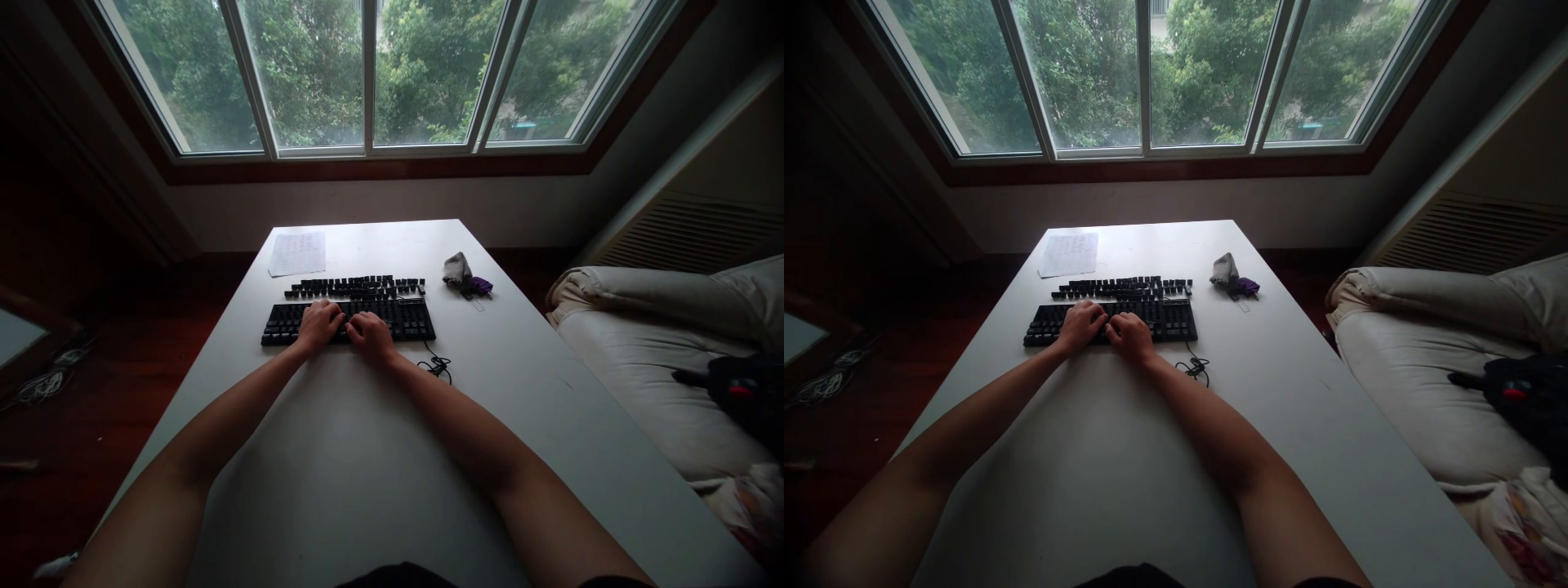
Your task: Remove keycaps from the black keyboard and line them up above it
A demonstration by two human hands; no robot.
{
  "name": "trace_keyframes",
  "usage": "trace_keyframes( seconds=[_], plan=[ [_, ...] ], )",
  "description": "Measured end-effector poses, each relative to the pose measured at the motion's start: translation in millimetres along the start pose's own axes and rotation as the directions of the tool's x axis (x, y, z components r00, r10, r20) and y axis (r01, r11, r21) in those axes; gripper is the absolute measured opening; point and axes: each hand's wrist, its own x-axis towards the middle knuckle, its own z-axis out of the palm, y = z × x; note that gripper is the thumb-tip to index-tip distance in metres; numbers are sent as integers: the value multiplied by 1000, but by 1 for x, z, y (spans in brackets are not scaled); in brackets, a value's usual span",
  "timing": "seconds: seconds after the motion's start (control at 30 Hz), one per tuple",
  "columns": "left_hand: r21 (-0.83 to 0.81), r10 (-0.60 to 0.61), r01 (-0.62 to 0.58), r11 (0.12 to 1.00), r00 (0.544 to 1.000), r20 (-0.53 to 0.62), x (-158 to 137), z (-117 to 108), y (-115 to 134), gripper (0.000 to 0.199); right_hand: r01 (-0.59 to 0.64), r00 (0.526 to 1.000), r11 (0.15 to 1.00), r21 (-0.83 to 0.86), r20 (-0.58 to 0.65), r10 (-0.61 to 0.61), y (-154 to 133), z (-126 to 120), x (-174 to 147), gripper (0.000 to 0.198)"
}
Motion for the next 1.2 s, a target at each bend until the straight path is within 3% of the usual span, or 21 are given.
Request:
trace_keyframes(
  seconds=[0.27,0.6,0.83,1.0,1.2],
  plan=[
    [-36,-48,47,998,998,-31,-2,-2,1,15,-7,1000,1000,25,-9,7,-2,1,1,20],
    [6,-164,164,986,986,40,-3,-7,6,18,-91,996,989,118,7,91,-6,0,5,23],
    [57,-117,122,991,990,-83,-15,-3,11,19,-195,981,953,233,48,189,0,-7,18,29],
    [94,-103,115,989,987,-121,-19,-1,13,19,-243,969,959,144,72,235,10,-3,44,21],
    [109,-101,115,987,987,-123,-21,-2,11,19,-252,962,956,-151,72,265,26,3,83,17]
  ],
)
